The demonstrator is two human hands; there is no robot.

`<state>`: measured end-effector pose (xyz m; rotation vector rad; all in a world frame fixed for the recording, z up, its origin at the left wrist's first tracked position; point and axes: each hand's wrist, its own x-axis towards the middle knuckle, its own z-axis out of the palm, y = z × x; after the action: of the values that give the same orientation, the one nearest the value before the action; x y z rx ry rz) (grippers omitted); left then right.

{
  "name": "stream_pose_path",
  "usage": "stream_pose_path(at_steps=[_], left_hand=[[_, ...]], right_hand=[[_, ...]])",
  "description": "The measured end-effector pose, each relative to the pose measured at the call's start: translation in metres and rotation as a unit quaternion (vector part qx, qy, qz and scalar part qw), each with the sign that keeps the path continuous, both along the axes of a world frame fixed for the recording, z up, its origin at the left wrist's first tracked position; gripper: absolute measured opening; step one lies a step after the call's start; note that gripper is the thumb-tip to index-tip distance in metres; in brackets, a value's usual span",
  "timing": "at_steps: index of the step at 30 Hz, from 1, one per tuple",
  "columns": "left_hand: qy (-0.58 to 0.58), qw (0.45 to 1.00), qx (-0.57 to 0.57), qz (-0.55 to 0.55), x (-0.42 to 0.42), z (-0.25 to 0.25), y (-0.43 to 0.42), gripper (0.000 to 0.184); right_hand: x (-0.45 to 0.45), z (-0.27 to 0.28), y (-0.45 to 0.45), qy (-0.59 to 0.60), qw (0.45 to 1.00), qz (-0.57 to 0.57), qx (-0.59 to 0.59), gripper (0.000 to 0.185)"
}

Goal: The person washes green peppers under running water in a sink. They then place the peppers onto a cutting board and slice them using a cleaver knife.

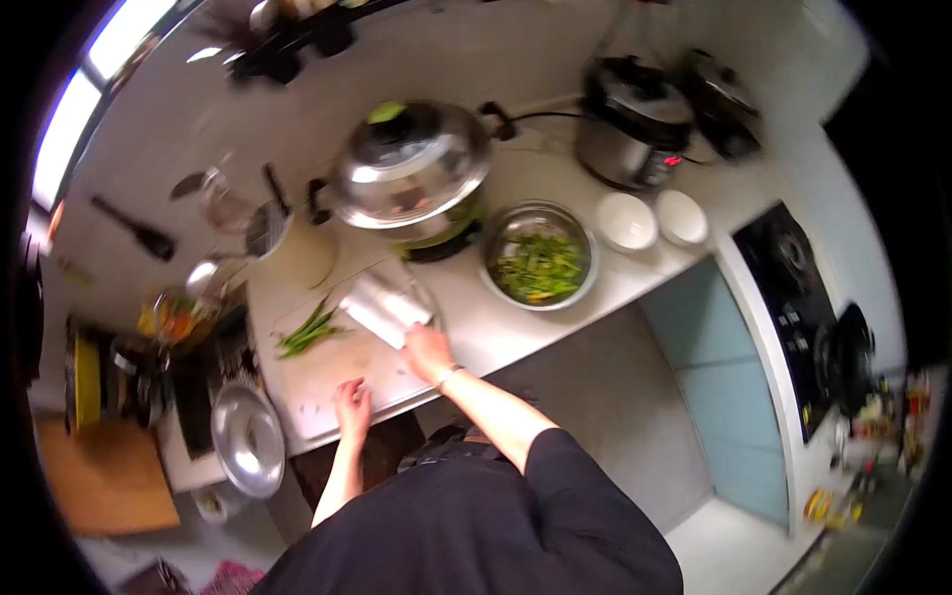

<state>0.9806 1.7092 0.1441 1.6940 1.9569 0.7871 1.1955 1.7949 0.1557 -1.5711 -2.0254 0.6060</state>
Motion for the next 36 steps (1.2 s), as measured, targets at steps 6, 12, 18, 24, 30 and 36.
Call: stream_pose_path(at_steps=[6,12,18,24,30,36], left_hand=[[0.095,0.992,0.008,-0.086,0.004,0.006,-0.003,0.054],[0.164,0.974,-0.081,-0.132,0.005,0.014,0.000,0.062],[0.194,0.967,-0.091,-0.141,0.008,0.016,-0.001,0.066],[0.194,0.966,-0.107,-0.136,0.009,0.016,0.001,0.065],[0.196,0.966,-0.100,-0.135,0.010,0.013,-0.001,0.066],[0.195,0.967,-0.107,-0.128,0.011,0.013,0.002,0.064]], right_hand=[[0.043,0.005,-0.016,0.310,0.925,-0.163,-0.149,0.029],[0.170,-0.047,-0.023,0.678,0.566,-0.414,-0.222,0.051],[0.205,-0.038,0.008,0.685,0.576,-0.391,-0.214,0.035],[0.205,-0.023,-0.025,0.651,0.618,-0.418,-0.137,0.027],[0.189,0.012,-0.043,0.650,0.608,-0.441,-0.113,0.023],[0.187,0.031,-0.036,0.523,0.701,-0.473,-0.109,0.021]])
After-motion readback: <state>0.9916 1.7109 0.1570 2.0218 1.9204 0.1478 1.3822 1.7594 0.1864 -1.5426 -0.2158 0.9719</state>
